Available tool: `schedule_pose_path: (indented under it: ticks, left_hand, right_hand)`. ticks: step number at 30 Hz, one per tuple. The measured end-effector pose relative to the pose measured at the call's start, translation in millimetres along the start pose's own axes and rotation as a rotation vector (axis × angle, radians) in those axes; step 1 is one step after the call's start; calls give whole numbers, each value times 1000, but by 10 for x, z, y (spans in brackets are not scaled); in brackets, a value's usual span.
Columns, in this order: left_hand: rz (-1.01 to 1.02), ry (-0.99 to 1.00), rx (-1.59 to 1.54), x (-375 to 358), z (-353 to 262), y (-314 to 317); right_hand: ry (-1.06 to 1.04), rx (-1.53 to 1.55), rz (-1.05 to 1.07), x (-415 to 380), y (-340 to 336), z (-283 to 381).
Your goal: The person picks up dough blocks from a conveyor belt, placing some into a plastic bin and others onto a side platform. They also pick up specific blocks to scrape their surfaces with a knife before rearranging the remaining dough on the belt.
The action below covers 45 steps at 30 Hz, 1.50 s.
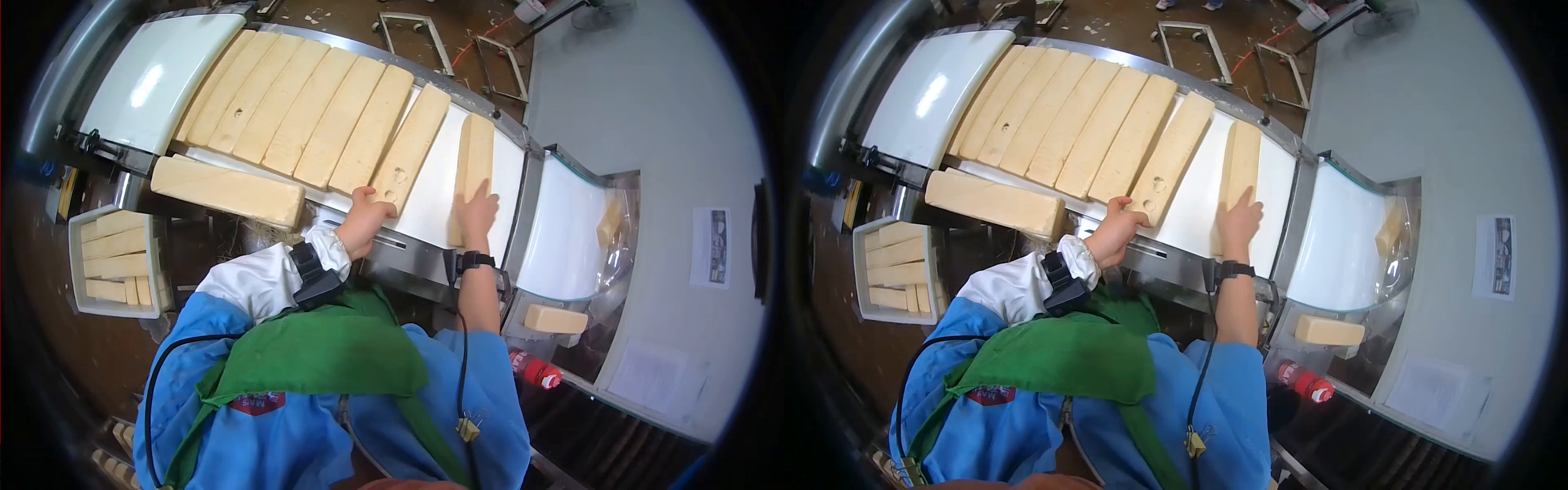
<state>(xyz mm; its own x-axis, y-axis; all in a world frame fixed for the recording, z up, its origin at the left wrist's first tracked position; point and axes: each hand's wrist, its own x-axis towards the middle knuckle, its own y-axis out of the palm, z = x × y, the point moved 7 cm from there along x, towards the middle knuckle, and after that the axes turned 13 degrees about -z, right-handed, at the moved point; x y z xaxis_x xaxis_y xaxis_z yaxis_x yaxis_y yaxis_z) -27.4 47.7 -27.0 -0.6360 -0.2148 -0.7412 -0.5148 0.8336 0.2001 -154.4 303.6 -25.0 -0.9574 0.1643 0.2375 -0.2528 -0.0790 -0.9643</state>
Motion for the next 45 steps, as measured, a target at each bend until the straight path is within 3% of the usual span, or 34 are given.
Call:
schedule_pose_path:
  ticks: [4,7,9,12,15,18,21,22,24,28,31,32,36,39,40,41,45]
  left_hand:
    - [-46,-1,-77,199,64,103]
    - [-115,82,-12,132,78,155]
    - [-97,127,-44,133,-21,170]
    - [-98,144,-99,262,-70,158]
    - [-109,135,-70,357,-21,56]
    - [-78,88,-14,74,-212,-162]
    - [-15,426,-3,-493,-778,-619]
    - [-18,412,-64,-695,-927,-859]
    - [-94,424,-174,-853,-1023,-1504]
    - [-410,314,-265,-748,-637,-2727]
    - [-441,119,-365,-698,-429,-3010]
    - [-354,92,-383,-551,-311,-3110]
    - [58,73,-974,-415,-441,-2808]
    - [169,258,-1044,-446,-617,-2635]
    - [273,216,-1051,-384,-568,-2618]
    - [168,216,-1037,-385,-528,-2611]
    - [309,248,-975,-619,-730,-2314]
  right_hand:
    - [-69,232,109,-230,13,270]
    - [-184,560,64,-243,198,853]
    - [-272,515,21,-61,300,1116]
    - [-192,584,292,132,302,1075]
    - [-246,383,118,-101,254,1125]
    - [-352,25,-210,-300,83,1301]
    - [-547,309,-239,-475,-390,1861]
    - [-672,642,-172,-653,-546,2146]
    - [-860,961,142,-1134,-896,2765]
    - [-990,865,191,-1686,-976,3306]
    - [-960,771,257,-1729,-891,3373]
    - [-966,782,251,-1744,-1056,3378]
    - [-965,802,191,-1884,-1638,3380]
    - [-935,786,240,-2059,-1762,3246]
    - [-929,799,222,-2099,-1805,3164]
    - [-944,828,201,-2123,-1836,3075]
    - [-944,897,104,-2155,-1960,2867]
